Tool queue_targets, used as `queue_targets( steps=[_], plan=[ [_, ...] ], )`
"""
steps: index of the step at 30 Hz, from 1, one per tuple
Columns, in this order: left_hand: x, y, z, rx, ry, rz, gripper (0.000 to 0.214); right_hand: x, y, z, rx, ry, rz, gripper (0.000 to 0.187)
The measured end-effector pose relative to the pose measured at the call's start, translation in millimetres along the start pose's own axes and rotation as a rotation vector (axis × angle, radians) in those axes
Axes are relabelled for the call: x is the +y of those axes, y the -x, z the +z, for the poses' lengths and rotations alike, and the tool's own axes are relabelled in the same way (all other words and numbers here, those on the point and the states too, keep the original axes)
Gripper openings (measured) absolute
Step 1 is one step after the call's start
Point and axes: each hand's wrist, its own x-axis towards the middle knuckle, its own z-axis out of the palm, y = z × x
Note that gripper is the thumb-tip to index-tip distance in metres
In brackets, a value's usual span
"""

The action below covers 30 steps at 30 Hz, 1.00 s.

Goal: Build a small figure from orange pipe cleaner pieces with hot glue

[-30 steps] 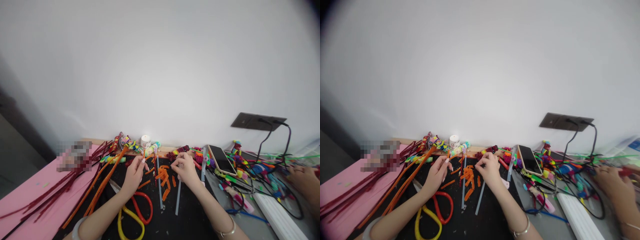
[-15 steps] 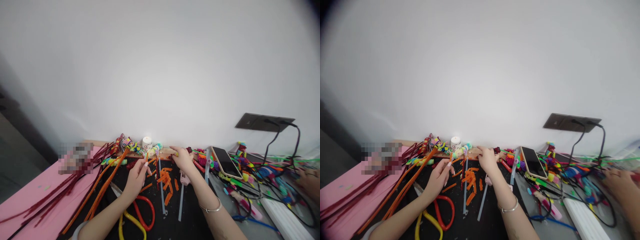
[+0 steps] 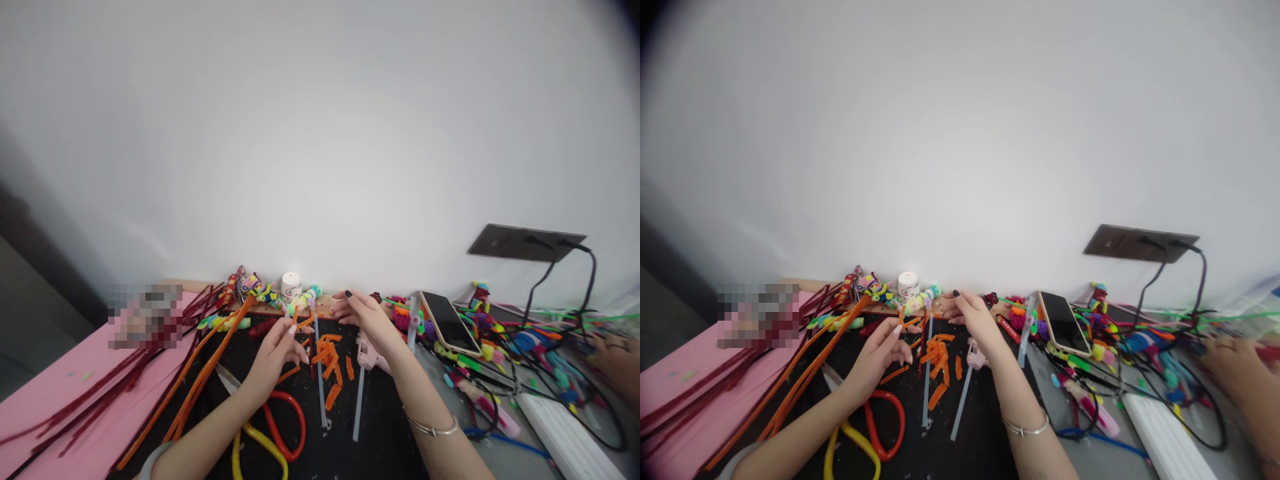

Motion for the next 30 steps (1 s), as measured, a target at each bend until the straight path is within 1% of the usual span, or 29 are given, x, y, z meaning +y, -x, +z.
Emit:
queue_targets(
  steps=[3, 8, 10, 12, 13, 14, 15, 17, 19, 20, 22, 24, 25, 26, 29, 30],
  plan=[
    [1.9, 0.1, 2.5, -0.036, 0.215, -0.090, 0.025, -8.1, 1.7, 6.6, -0.117, -0.105, 0.035, 0.037],
    [9.6, 1.2, 1.0, -0.147, 0.461, -0.197, 0.023, -14.7, 3.2, 12.6, -0.270, -0.231, 0.069, 0.043],
    [11.3, 1.7, -0.8, -0.179, 0.526, -0.237, 0.023, -16.6, 4.4, 13.8, -0.335, -0.269, 0.059, 0.047],
    [10.7, 2.2, -2.4, -0.193, 0.542, -0.253, 0.022, -20.8, 6.3, 12.8, -0.357, -0.253, 0.029, 0.050],
    [9.5, 2.3, -2.9, -0.192, 0.529, -0.247, 0.021, -23.5, 7.5, 10.7, -0.340, -0.205, 0.009, 0.048],
    [7.8, 2.2, -3.2, -0.188, 0.501, -0.231, 0.020, -26.3, 8.8, 7.2, -0.296, -0.124, -0.014, 0.044],
    [5.8, 1.9, -3.4, -0.179, 0.458, -0.206, 0.019, -28.7, 10.2, 2.0, -0.217, -0.005, -0.035, 0.037],
    [1.5, 0.7, -3.2, -0.146, 0.326, -0.134, 0.015, -30.1, 13.6, -12.6, -0.064, 0.365, -0.054, 0.029],
    [-2.1, -0.9, -2.7, -0.097, 0.129, -0.043, 0.018, -25.6, 18.5, -30.6, 0.076, 0.739, -0.043, 0.029],
    [-3.4, -1.5, -2.4, -0.084, 0.033, -0.003, 0.019, -21.2, 21.8, -39.5, 0.094, 0.870, -0.021, 0.029],
    [-4.7, -1.8, -1.7, -0.067, -0.125, 0.062, 0.022, -9.8, 29.8, -54.9, 0.075, 1.061, 0.027, 0.029],
    [-5.0, -0.5, -0.9, -0.065, -0.225, 0.096, 0.023, 2.4, 38.7, -65.0, 0.051, 1.190, 0.169, 0.033],
    [-4.7, 0.6, -0.6, -0.067, -0.257, 0.104, 0.024, 7.9, 43.0, -68.1, 0.034, 1.217, 0.234, 0.036],
    [-4.3, 1.8, -0.3, -0.072, -0.283, 0.109, 0.024, 13.0, 46.9, -69.8, 0.017, 1.208, 0.267, 0.036],
    [-2.5, 4.5, 0.3, -0.076, -0.340, 0.116, 0.026, 25.4, 55.3, -69.4, -0.060, 1.157, 0.296, 0.041],
    [-1.8, 4.8, 0.3, -0.071, -0.358, 0.119, 0.026, 28.7, 56.9, -67.9, -0.060, 1.158, 0.309, 0.042]
  ],
)
